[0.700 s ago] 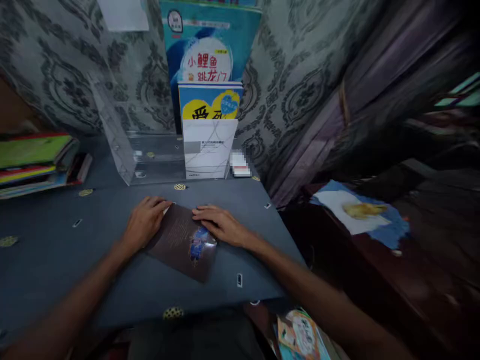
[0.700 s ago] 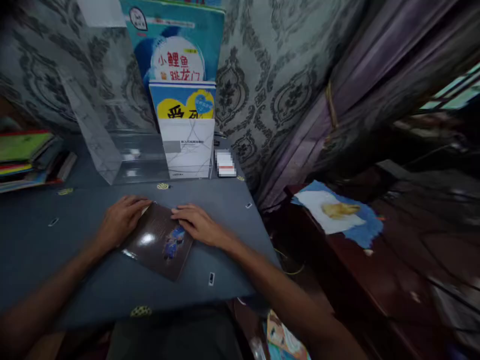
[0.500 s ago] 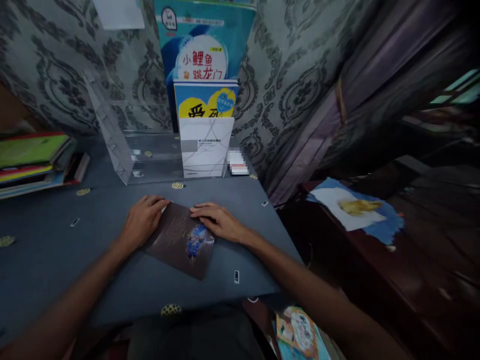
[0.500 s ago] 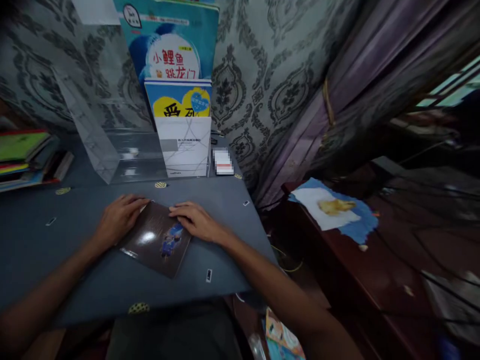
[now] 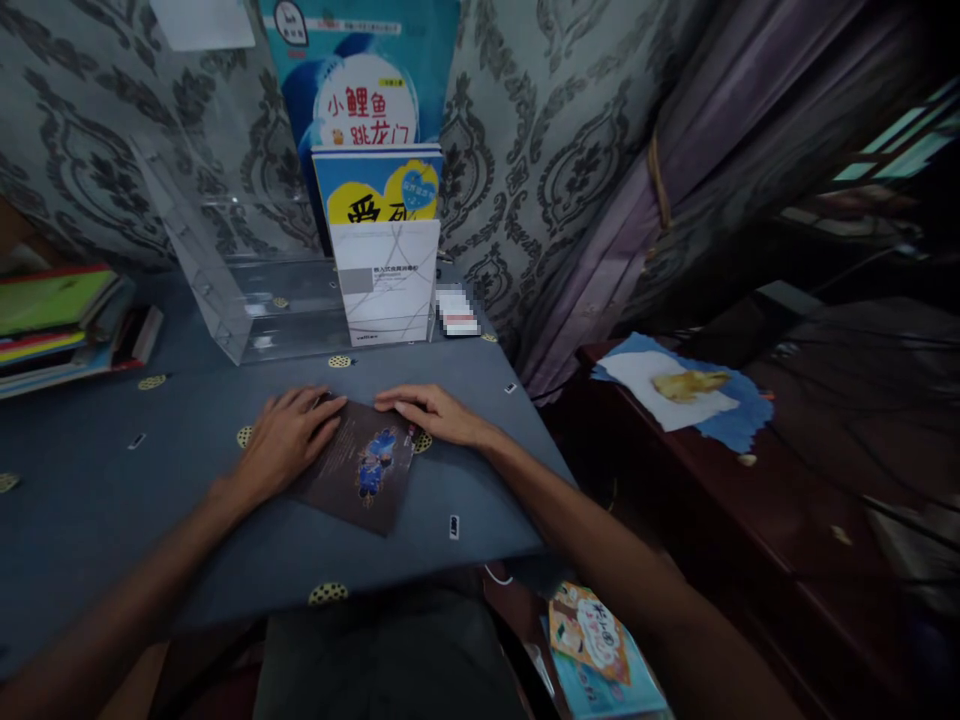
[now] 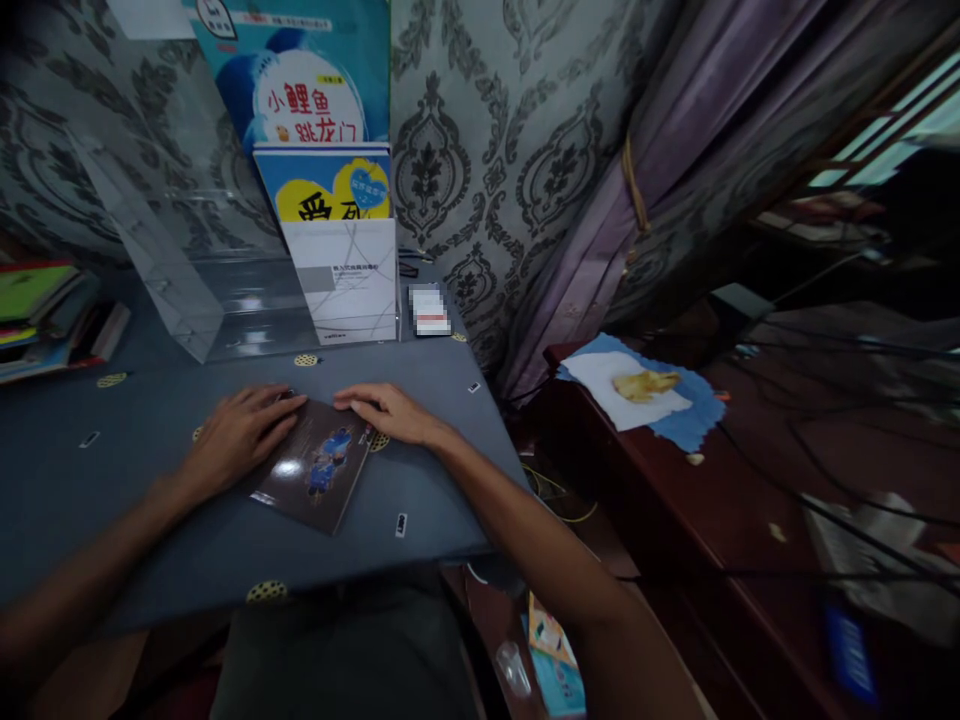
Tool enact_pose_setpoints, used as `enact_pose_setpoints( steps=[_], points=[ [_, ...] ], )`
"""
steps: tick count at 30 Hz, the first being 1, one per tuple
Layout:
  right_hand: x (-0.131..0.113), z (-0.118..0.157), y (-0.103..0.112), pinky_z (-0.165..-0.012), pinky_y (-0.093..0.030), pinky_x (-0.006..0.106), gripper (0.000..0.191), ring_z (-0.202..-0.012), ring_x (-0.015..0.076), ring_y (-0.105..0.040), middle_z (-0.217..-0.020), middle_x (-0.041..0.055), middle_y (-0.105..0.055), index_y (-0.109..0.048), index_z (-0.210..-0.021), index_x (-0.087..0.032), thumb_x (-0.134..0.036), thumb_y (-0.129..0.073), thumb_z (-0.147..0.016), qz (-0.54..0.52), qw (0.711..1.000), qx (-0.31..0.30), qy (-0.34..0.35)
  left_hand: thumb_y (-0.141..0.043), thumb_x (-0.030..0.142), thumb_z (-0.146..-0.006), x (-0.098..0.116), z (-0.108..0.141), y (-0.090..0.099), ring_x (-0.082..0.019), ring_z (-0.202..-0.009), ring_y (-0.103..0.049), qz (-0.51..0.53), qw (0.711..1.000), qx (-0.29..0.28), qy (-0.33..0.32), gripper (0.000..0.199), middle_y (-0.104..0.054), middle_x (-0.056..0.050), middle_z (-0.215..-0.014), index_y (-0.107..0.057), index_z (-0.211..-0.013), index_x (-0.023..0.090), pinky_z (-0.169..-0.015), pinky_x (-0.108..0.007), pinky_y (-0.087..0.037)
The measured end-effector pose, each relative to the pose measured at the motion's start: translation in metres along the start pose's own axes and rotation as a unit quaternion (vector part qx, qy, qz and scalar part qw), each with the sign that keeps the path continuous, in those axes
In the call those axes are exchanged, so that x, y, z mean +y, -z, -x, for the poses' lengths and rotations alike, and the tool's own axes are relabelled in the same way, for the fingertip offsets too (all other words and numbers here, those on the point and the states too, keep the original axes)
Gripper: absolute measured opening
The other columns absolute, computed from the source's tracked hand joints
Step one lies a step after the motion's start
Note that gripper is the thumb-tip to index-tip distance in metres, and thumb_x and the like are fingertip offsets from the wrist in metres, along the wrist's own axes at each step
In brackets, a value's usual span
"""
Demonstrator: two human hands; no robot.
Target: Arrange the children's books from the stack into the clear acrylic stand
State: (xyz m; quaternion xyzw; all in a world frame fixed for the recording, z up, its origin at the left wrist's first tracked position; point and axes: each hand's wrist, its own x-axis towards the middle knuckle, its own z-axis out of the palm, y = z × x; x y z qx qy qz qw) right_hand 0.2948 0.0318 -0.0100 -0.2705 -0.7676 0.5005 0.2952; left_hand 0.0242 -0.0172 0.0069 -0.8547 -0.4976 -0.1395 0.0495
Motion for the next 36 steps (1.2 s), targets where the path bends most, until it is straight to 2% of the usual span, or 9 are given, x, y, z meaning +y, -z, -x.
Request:
enact_pose_setpoints(
  steps=[4,10,15,23,29,33,36],
  points=[
    [0.002,0.0,0.0,-0.095,-0.052,0.037,0.044,-0.111,0.0219,-0.068,-0.121,0.0114,-0.074,-0.06,-0.135,-0.016,-0.043,-0.048,-0.103,0.004,1.0,0.005,-0.004,-0.041,0.039,-0.103,0.023,-0.004,-0.004,-0.031,-0.122,-0.057,0.038,0.998,0.007,-0.058,0.04,-0.063,-0.014,-0.132,-0.067,-0.127,0.021,-0.102,-0.053,-0.047],
    [0.001,-0.002,0.001,-0.102,-0.049,0.039,0.049,-0.116,0.022,-0.067,-0.121,0.0111,-0.074,-0.064,-0.13,-0.015,-0.051,-0.044,-0.103,-0.014,1.0,0.01,-0.004,-0.045,0.033,-0.102,0.054,-0.006,0.001,-0.028,-0.116,-0.056,0.094,0.99,-0.014,-0.107,0.034,-0.06,-0.013,-0.127,-0.065,-0.129,0.023,-0.098,-0.05,-0.049],
    [-0.003,-0.001,0.005,-0.086,-0.055,0.032,0.05,-0.109,0.0216,-0.068,-0.116,0.0122,-0.074,-0.065,-0.128,-0.015,-0.053,-0.046,-0.102,-0.057,0.998,0.019,-0.03,-0.042,0.03,-0.103,0.072,-0.003,0.001,-0.027,-0.118,-0.053,0.077,0.982,-0.037,-0.167,0.037,-0.06,-0.012,-0.128,-0.059,-0.135,0.021,-0.1,-0.047,-0.046],
    [0.002,-0.002,0.011,-0.074,-0.053,0.026,0.051,-0.088,0.0156,-0.067,-0.101,0.0104,-0.074,-0.067,-0.125,-0.013,-0.054,-0.046,-0.102,-0.079,0.995,0.034,-0.057,-0.042,0.038,-0.103,0.08,-0.023,0.002,-0.028,-0.116,-0.052,-0.002,0.986,-0.082,-0.145,0.044,-0.06,-0.012,-0.129,-0.053,-0.142,0.02,-0.094,-0.044,-0.044],
    [-0.001,0.0,0.011,-0.074,-0.052,0.026,0.06,-0.085,0.0154,-0.066,-0.096,0.0064,-0.074,-0.069,-0.123,-0.013,-0.063,-0.049,-0.097,-0.061,0.997,0.033,-0.037,-0.04,0.036,-0.103,0.081,-0.034,0.001,-0.031,-0.114,-0.053,0.024,0.985,-0.103,-0.14,0.043,-0.056,-0.015,-0.135,-0.057,-0.139,0.017,-0.095,-0.048,-0.047],
    [0.003,-0.001,0.01,-0.073,-0.052,0.025,0.061,-0.082,0.0148,-0.066,-0.095,0.0073,-0.074,-0.07,-0.119,-0.012,-0.064,-0.049,-0.096,-0.065,0.996,0.034,-0.044,-0.044,0.038,-0.102,0.072,-0.025,0.011,-0.03,-0.118,-0.053,0.083,0.978,-0.123,-0.147,0.043,-0.058,-0.013,-0.13,-0.056,-0.141,0.022,-0.099,-0.05,-0.047],
    [0.006,-0.002,0.009,-0.071,-0.052,0.025,0.059,-0.079,0.0137,-0.065,-0.095,0.0093,-0.075,-0.07,-0.117,-0.01,-0.061,-0.05,-0.097,-0.061,0.996,0.037,-0.046,-0.045,0.04,-0.103,0.067,-0.004,0.021,-0.028,-0.125,-0.052,0.123,0.966,-0.134,-0.182,0.04,-0.056,-0.01,-0.137,-0.056,-0.139,0.027,-0.105,-0.048,-0.046]
  ],
)
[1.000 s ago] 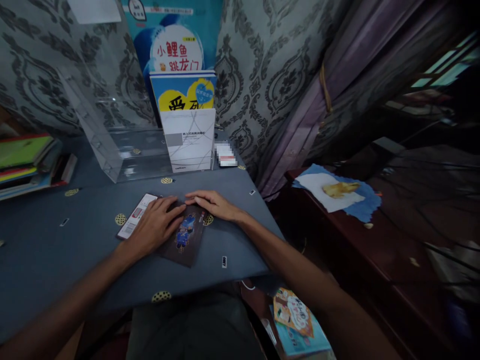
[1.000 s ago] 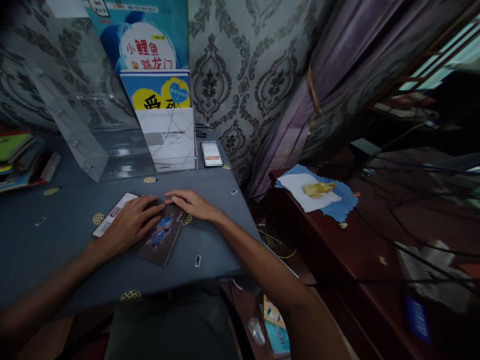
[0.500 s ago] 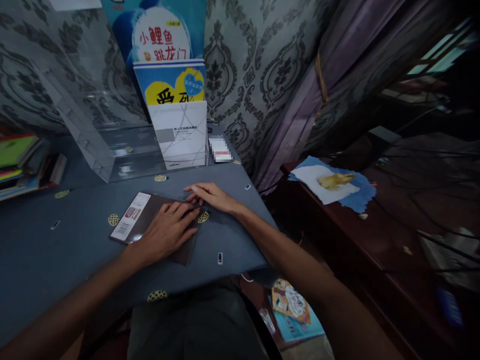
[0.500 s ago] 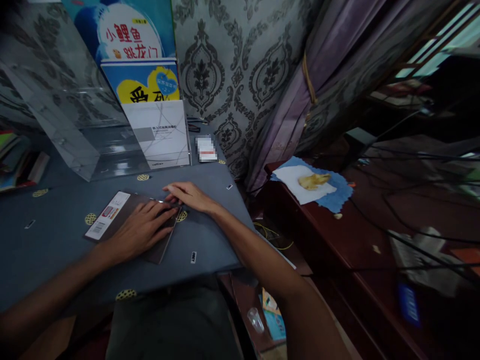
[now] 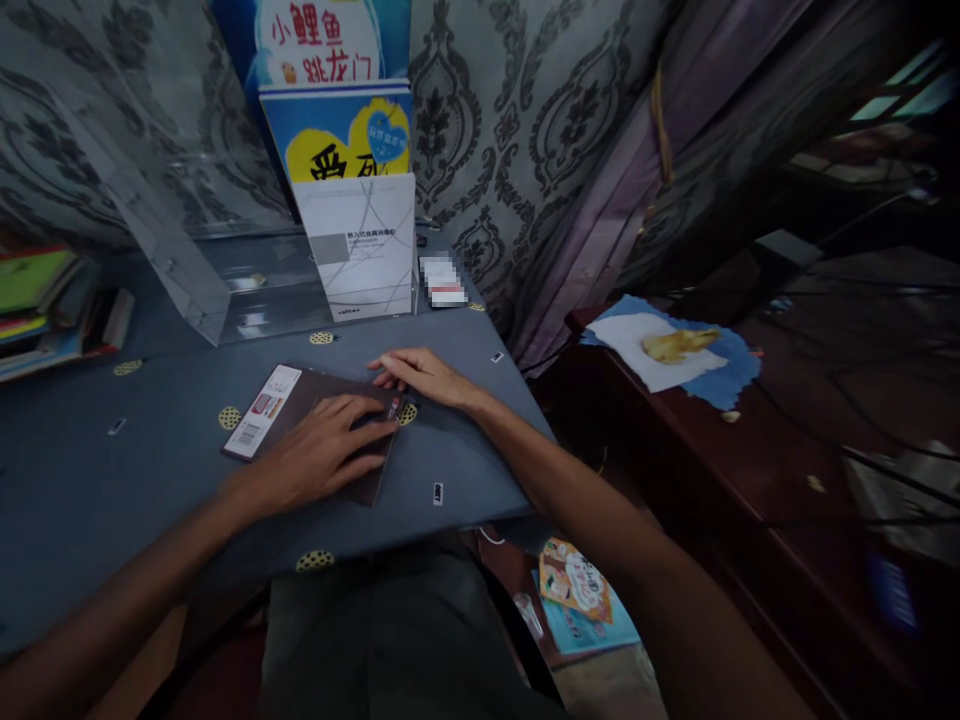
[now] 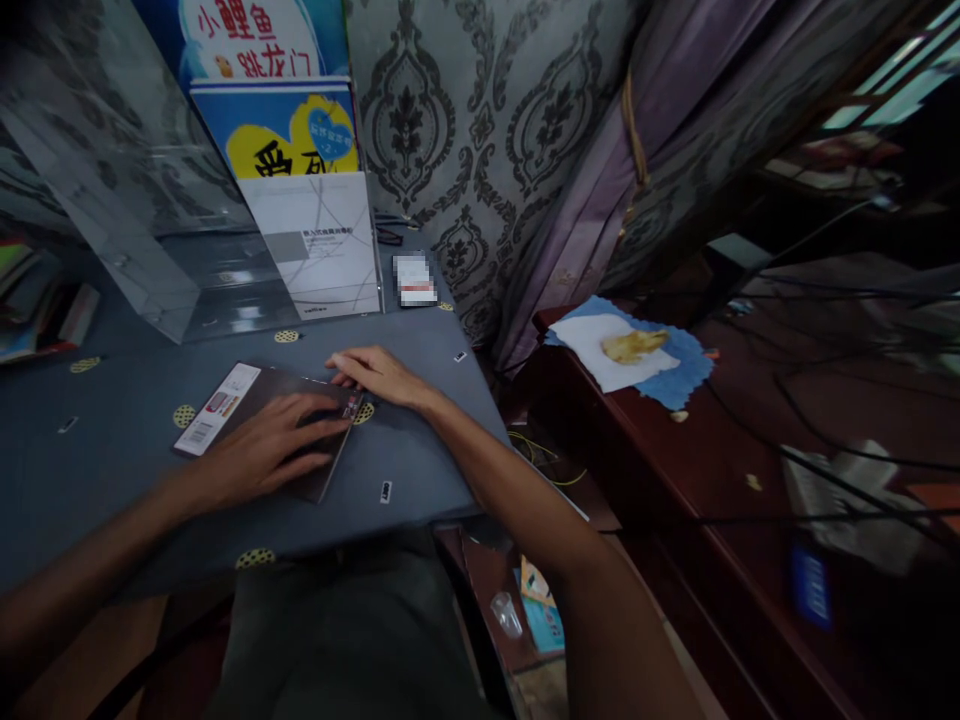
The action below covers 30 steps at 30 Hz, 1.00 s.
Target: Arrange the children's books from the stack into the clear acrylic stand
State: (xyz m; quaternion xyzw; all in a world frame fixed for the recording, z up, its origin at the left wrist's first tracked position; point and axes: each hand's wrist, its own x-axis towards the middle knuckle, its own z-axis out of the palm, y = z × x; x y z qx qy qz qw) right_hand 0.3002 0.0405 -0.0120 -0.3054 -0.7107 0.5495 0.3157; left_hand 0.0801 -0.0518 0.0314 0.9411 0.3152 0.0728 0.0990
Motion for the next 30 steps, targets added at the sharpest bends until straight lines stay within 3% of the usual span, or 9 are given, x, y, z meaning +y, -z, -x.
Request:
enact_pose_setpoints(
  steps=[7,19,25,30],
  points=[
    [-0.002,0.001,-0.001,-0.07,-0.052,0.024,0.053,-0.077,0.0131,-0.065,-0.096,0.0096,-0.075,-0.071,-0.114,-0.01,-0.057,-0.051,-0.098,0.01,1.0,0.002,0.001,-0.048,0.038,-0.102,0.02,0.045,-0.019,-0.028,-0.136,-0.048,-0.06,0.995,0.052,-0.061,0.042,-0.058,-0.013,-0.142,-0.054,-0.14,0.021,-0.116,-0.053,-0.037],
    [-0.001,0.001,-0.002,-0.071,-0.053,0.025,0.047,-0.079,0.0139,-0.066,-0.092,0.0089,-0.074,-0.072,-0.111,-0.01,-0.052,-0.054,-0.098,-0.004,1.0,0.012,-0.008,-0.056,0.055,-0.095,0.017,0.01,-0.019,-0.034,-0.143,-0.042,-0.068,0.996,-0.002,-0.062,0.066,-0.047,-0.019,-0.153,-0.043,-0.149,0.02,-0.115,-0.059,-0.034],
    [-0.008,0.005,-0.003,-0.07,-0.051,0.025,0.041,-0.079,0.0152,-0.065,-0.093,0.0062,-0.074,-0.074,-0.111,-0.014,-0.047,-0.057,-0.096,0.023,1.0,0.001,-0.012,-0.059,0.059,-0.092,0.005,0.026,-0.017,-0.031,-0.145,-0.042,-0.087,0.994,0.006,-0.064,0.074,-0.045,-0.014,-0.157,-0.036,-0.154,0.025,-0.116,-0.054,-0.036],
    [-0.011,0.006,-0.004,-0.068,-0.048,0.024,0.032,-0.072,0.0134,-0.061,-0.086,0.0037,-0.073,-0.075,-0.111,-0.014,-0.034,-0.059,-0.093,0.06,0.998,0.001,-0.014,-0.048,0.055,-0.098,-0.015,0.052,-0.015,-0.027,-0.135,-0.054,-0.128,0.989,0.052,-0.053,0.065,-0.057,-0.011,-0.148,-0.035,-0.156,0.026,-0.112,-0.048,-0.044]
  ],
)
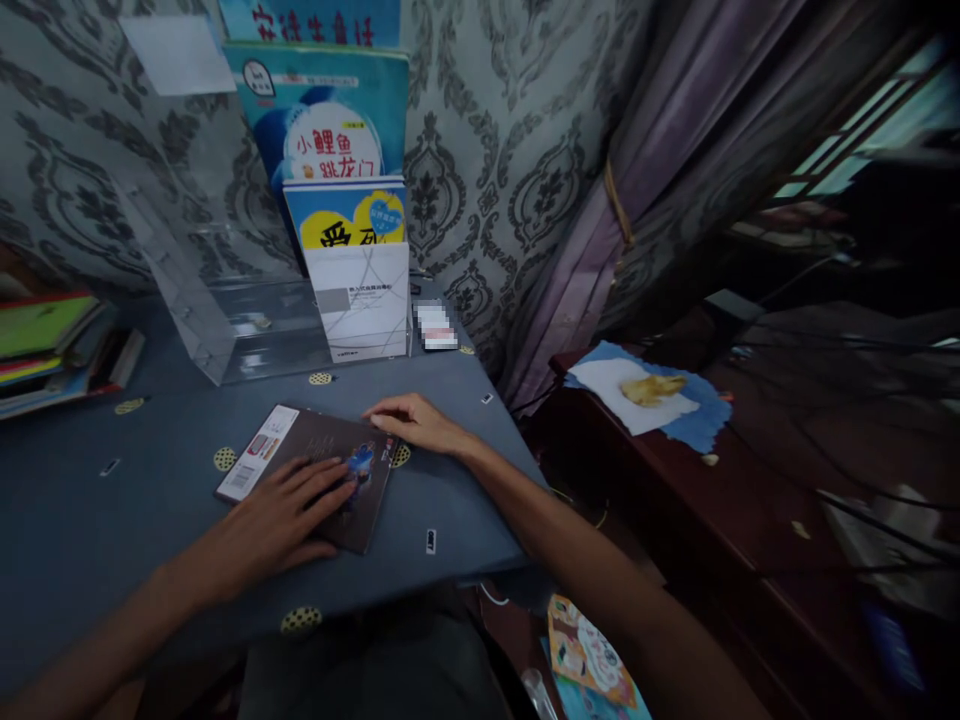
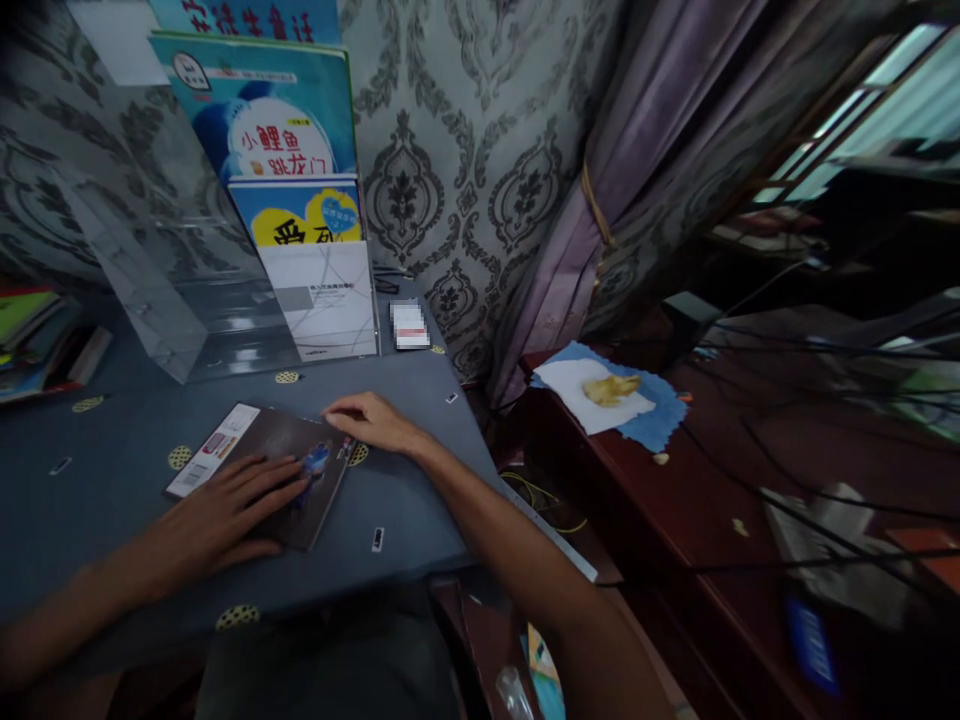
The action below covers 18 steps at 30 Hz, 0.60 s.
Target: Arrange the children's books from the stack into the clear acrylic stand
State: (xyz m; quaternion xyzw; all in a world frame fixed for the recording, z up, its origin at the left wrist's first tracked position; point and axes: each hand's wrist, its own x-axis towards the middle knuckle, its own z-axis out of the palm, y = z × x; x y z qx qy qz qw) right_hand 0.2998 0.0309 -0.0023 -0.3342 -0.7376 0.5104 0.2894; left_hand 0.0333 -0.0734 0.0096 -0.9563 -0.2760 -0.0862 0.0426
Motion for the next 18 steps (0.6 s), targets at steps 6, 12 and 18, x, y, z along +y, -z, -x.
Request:
enact_pose_setpoints(
  steps=[6,12,18],
  points=[
    [0.004,-0.001,-0.005,-0.063,-0.047,0.023,0.029,-0.069,0.0135,-0.06,-0.083,0.0034,-0.073,-0.077,-0.106,-0.015,-0.033,-0.062,-0.09,0.007,1.0,0.015,-0.011,-0.045,0.034,-0.103,-0.011,0.033,-0.006,-0.027,-0.137,-0.053,-0.056,0.998,0.015,0.005,0.057,-0.058,-0.008,-0.147,-0.031,-0.158,0.031,-0.11,-0.041,-0.049],
    [0.004,-0.001,-0.008,-0.06,-0.046,0.022,0.027,-0.065,0.0133,-0.059,-0.078,0.003,-0.072,-0.078,-0.102,-0.016,-0.033,-0.061,-0.09,0.007,0.999,0.033,-0.015,-0.048,0.004,-0.089,-0.008,0.035,-0.009,-0.031,-0.144,-0.044,-0.094,0.991,-0.088,-0.021,0.079,-0.05,-0.009,-0.155,-0.025,-0.16,0.033,-0.112,-0.043,-0.046],
    [-0.002,0.001,-0.008,-0.061,-0.045,0.023,0.027,-0.061,0.0119,-0.057,-0.074,0.0011,-0.07,-0.078,-0.103,-0.015,-0.029,-0.059,-0.09,0.015,0.999,0.028,-0.009,-0.051,0.004,-0.086,0.002,0.023,-0.026,-0.04,-0.135,-0.053,-0.131,0.988,-0.07,-0.032,0.077,-0.052,-0.014,-0.152,-0.034,-0.158,0.028,-0.102,-0.053,-0.05]
  ],
)
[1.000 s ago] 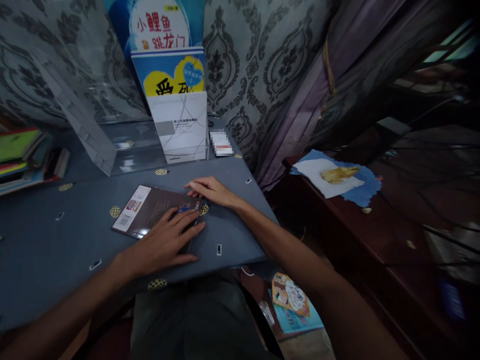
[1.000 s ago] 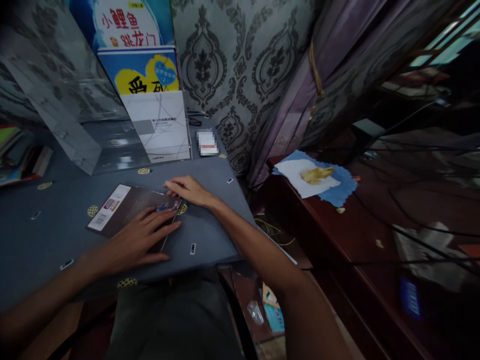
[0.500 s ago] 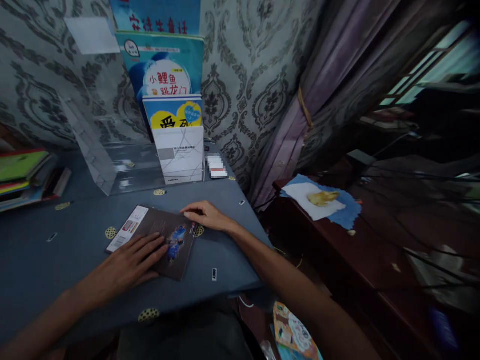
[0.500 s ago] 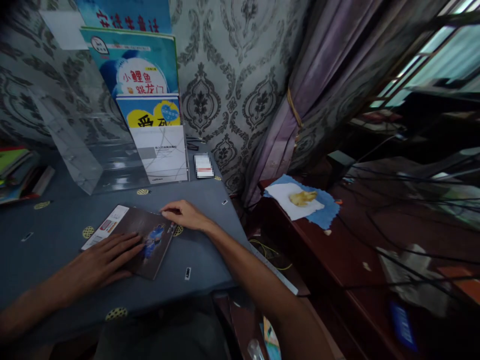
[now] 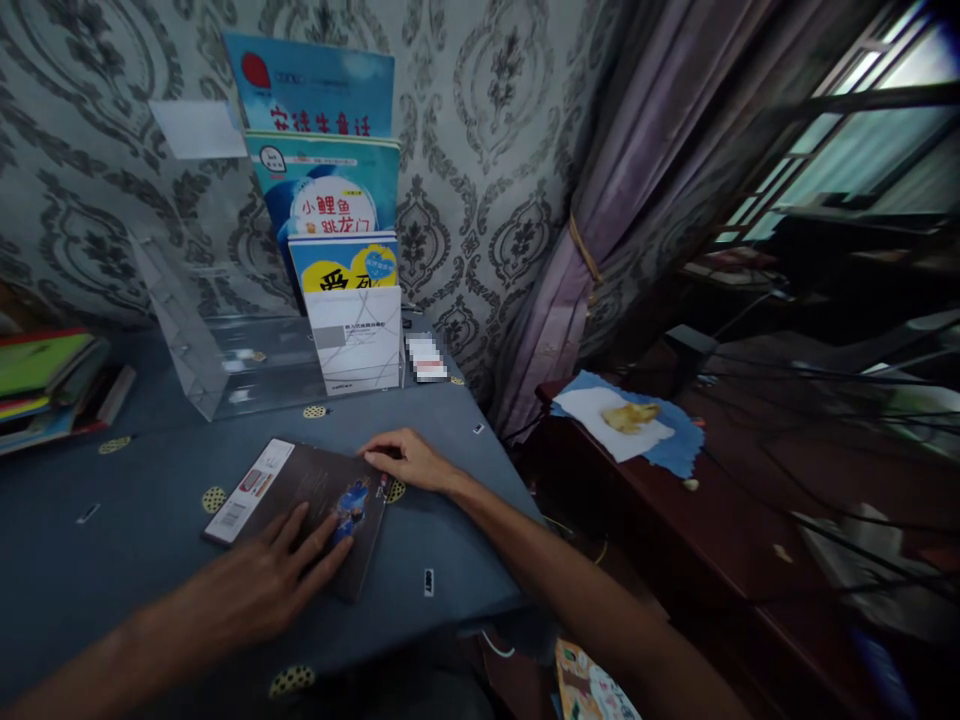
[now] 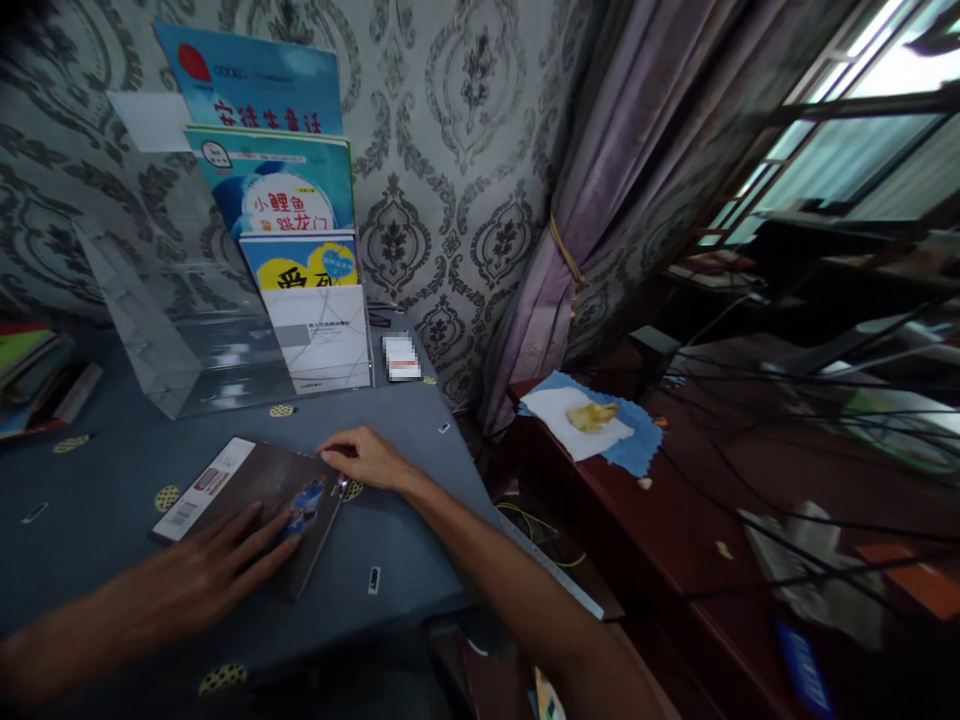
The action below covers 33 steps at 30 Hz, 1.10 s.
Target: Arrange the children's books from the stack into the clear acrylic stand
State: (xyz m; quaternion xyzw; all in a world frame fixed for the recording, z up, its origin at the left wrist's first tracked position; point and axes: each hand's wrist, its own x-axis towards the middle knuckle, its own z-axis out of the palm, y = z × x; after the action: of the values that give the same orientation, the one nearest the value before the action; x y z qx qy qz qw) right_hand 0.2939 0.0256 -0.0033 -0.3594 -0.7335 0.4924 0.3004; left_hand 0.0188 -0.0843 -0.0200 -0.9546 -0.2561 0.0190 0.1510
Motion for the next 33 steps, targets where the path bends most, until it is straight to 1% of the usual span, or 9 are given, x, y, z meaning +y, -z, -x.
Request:
enact_pose_setpoints(
  steps=[3,8,13,16,19,22,25,28,33],
  points=[
    [0.0,-0.001,0.001,-0.061,-0.045,0.023,0.028,-0.062,0.012,-0.057,-0.076,0.0016,-0.071,-0.078,-0.105,-0.014,-0.028,-0.059,-0.09,0.003,1.0,0.0,0.002,-0.05,0.003,-0.086,0.005,-0.001,-0.001,-0.041,-0.138,-0.049,-0.02,1.0,0.0,0.019,0.076,-0.05,-0.014,-0.153,-0.035,-0.157,0.024,-0.104,-0.052,-0.049],
    [0.0,-0.001,0.003,-0.065,-0.046,0.025,0.037,-0.07,0.0153,-0.061,-0.082,0.0033,-0.074,-0.078,-0.102,-0.013,-0.044,-0.06,-0.092,0.015,1.0,-0.004,0.009,-0.041,0.005,-0.093,-0.003,0.004,0.007,-0.029,-0.143,-0.046,-0.009,0.997,-0.003,0.07,0.067,-0.051,-0.012,-0.153,-0.035,-0.157,0.025,-0.112,-0.042,-0.044],
    [0.0,-0.002,0.005,-0.075,-0.048,0.03,0.065,-0.08,0.0194,-0.065,-0.087,0.0066,-0.076,-0.08,-0.099,-0.013,-0.071,-0.052,-0.09,-0.02,1.0,0.004,-0.006,-0.035,0.005,-0.096,-0.022,0.002,0.024,-0.022,-0.134,-0.057,0.037,0.985,0.135,0.102,0.058,-0.064,-0.009,-0.141,-0.044,-0.151,0.023,-0.11,-0.038,-0.048],
    [-0.002,-0.004,0.006,-0.081,-0.05,0.033,0.076,-0.087,0.0218,-0.067,-0.093,0.0103,-0.077,-0.08,-0.098,-0.014,-0.081,-0.049,-0.084,-0.137,0.99,0.04,-0.013,-0.037,0.012,-0.1,-0.032,-0.008,0.041,-0.02,-0.122,-0.066,0.092,0.96,0.221,0.148,0.048,-0.07,-0.009,-0.131,-0.05,-0.145,0.023,-0.104,-0.034,-0.052],
    [-0.008,-0.004,0.008,-0.085,-0.053,0.035,0.074,-0.1,0.0241,-0.066,-0.109,0.0121,-0.075,-0.079,-0.099,-0.017,-0.083,-0.048,-0.083,-0.273,0.961,0.048,0.022,-0.039,0.023,-0.102,-0.04,-0.021,0.06,-0.02,-0.106,-0.072,0.154,0.933,0.249,0.211,0.039,-0.075,-0.009,-0.12,-0.058,-0.135,0.022,-0.093,-0.031,-0.056],
    [-0.015,-0.001,0.009,-0.093,-0.052,0.038,0.07,-0.112,0.0251,-0.064,-0.123,0.0103,-0.07,-0.075,-0.104,-0.023,-0.083,-0.048,-0.083,-0.317,0.943,0.058,0.082,-0.045,0.031,-0.1,-0.044,-0.032,0.079,-0.017,-0.086,-0.073,0.223,0.903,0.258,0.263,0.033,-0.077,-0.005,-0.107,-0.064,-0.125,0.021,-0.08,-0.025,-0.055],
    [-0.019,0.0,0.005,-0.102,-0.049,0.041,0.066,-0.118,0.0252,-0.061,-0.128,0.0077,-0.068,-0.069,-0.118,-0.026,-0.078,-0.062,-0.079,-0.293,0.945,0.082,0.121,-0.052,0.035,-0.097,-0.047,-0.041,0.094,-0.014,-0.074,-0.066,0.291,0.855,0.298,0.311,0.027,-0.074,-0.001,-0.088,-0.068,-0.109,0.019,-0.07,-0.022,-0.051],
    [-0.019,-0.001,-0.002,-0.107,-0.046,0.04,0.059,-0.12,0.0235,-0.061,-0.127,0.0053,-0.069,-0.064,-0.125,-0.027,-0.06,-0.077,-0.077,-0.267,0.953,0.057,0.129,-0.061,0.042,-0.091,-0.052,-0.053,0.1,-0.015,-0.077,-0.064,0.394,0.779,0.351,0.338,0.027,-0.071,0.0,-0.084,-0.069,-0.098,0.017,-0.072,-0.023,-0.05],
    [-0.012,-0.004,-0.01,-0.096,-0.053,0.038,0.049,-0.097,0.0199,-0.07,-0.104,0.0033,-0.075,-0.066,-0.113,-0.021,-0.054,-0.077,-0.079,-0.248,0.962,0.014,0.111,-0.076,0.047,-0.078,-0.06,-0.076,0.089,-0.022,-0.091,-0.071,0.618,0.576,0.416,0.336,0.045,-0.075,-0.005,-0.101,-0.067,-0.112,0.018,-0.081,-0.032,-0.057]
  ],
)
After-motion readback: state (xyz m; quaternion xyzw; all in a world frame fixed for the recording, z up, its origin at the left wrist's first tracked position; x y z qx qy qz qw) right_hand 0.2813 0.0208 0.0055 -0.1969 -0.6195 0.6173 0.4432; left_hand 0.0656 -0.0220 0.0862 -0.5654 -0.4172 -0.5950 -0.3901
